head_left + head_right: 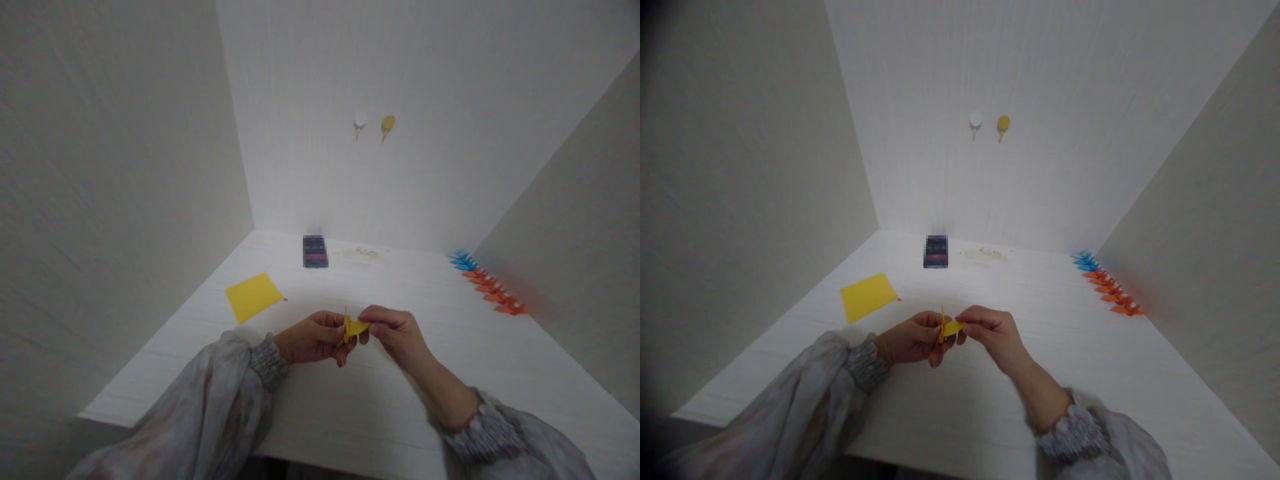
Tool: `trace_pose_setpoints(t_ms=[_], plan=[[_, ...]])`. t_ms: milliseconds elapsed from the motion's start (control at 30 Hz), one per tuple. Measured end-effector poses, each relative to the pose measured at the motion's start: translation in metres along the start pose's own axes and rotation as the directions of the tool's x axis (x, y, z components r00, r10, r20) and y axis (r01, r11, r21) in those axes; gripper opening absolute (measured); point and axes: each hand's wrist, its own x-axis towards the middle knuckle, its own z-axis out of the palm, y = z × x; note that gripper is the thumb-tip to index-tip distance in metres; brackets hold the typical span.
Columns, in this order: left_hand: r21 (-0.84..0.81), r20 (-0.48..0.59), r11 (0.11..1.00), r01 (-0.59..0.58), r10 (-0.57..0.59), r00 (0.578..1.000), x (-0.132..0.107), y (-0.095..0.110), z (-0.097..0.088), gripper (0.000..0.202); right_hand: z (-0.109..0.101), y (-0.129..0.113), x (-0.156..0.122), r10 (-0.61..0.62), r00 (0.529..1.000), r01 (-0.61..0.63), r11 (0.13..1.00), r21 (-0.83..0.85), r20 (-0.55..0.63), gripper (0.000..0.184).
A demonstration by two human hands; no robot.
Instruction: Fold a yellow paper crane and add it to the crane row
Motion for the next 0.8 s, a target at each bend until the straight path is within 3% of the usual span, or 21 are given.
trace_pose_setpoints(t_ms=[200, 467, 800], plan=[[-0.021, -0.004, 1.0, -0.014, 0.014, 1.0, 0.001, -0.001, 0.0, 0.024, 0.0, -0.007, 0.0, -0.072, 0.997, 0.073, 0.978, -0.195, 0.009, 0.017], [-0.034, 0.003, 0.999, -0.002, 0.002, 1.0, 0.0, -0.001, 0.0, 0.027, 0.0, -0.02, -0.004, -0.263, 0.96, 0.27, 0.773, -0.575, 0.098, 0.026], [-0.085, 0.017, 0.996, 0.01, -0.008, 1.0, 0.002, 0.0, 0.004, 0.023, -0.002, -0.023, -0.009, -0.38, 0.903, 0.4, 0.577, -0.712, 0.2, 0.026]])
